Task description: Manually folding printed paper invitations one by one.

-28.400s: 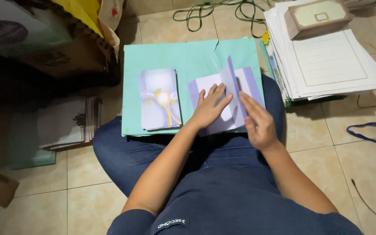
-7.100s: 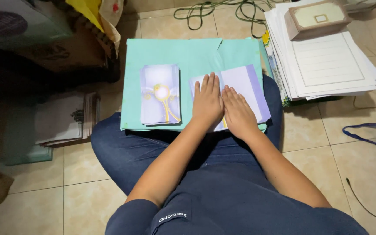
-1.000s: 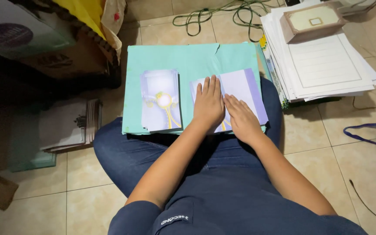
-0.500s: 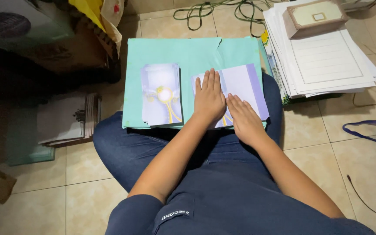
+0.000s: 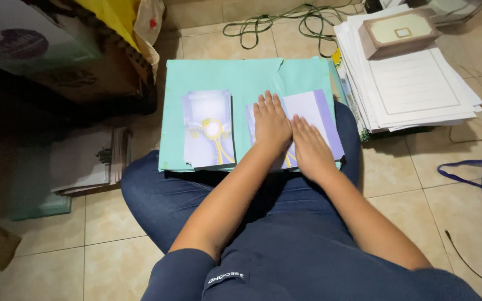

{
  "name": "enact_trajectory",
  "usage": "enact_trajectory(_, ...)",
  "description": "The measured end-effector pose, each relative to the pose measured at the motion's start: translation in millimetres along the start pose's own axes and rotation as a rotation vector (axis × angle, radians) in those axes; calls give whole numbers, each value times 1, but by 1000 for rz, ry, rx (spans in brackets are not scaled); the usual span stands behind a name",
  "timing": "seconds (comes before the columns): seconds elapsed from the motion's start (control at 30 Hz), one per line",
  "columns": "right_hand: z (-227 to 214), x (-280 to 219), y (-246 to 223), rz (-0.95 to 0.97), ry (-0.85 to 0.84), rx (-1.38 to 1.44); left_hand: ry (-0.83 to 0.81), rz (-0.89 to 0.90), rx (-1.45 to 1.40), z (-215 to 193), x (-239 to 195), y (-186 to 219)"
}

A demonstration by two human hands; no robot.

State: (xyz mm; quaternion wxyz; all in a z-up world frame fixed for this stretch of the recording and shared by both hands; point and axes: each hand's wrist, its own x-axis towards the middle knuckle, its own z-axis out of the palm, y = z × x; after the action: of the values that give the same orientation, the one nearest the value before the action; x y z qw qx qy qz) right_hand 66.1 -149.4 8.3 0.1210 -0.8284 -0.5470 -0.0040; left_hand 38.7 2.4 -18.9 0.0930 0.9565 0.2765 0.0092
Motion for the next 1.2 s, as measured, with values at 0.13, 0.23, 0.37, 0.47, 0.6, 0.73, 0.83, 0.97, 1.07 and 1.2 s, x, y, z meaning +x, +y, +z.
enact_trajectory(0.13, 6, -28, 1, -15, 19, -7, 6, 79, -65, -29, -19, -2)
enact_trajectory(0.23, 8, -27, 1, -25, 29, -13, -24, 244, -72, -33, -43, -2)
enact_trajectory(0.37, 6, -24, -1, -40, 52, -36, -1, 281, -75, -34, -38, -9)
enact_trajectory(0.47, 2, -38, -11, -21, 5, 2, 33, 230, -91, -12, -26, -12)
enact_trajectory(0.6, -3, -15, -1, -16, -42, 20, 33, 201, -72, -25, -25, -10)
enact_trajectory(0.73, 13, 34, 16, -19, -34, -46, 39, 213, -88, -34, -38, -12)
enact_trajectory(0.83, 6, 52, 15, -19, -51, 14, 5, 164, -86, -37, -35, -14)
enact_trajectory(0.97, 0, 6, 5, -39, -59, 18, -8, 126, -84, -30, -32, -14)
enact_trajectory(1.07, -8, -31, -6, -70, -54, 68, -7, 122, -87, -30, -28, -15)
enact_trajectory(1.2, -8, -30, -6, -80, -53, 82, -6, 118, -95, -34, -32, -13)
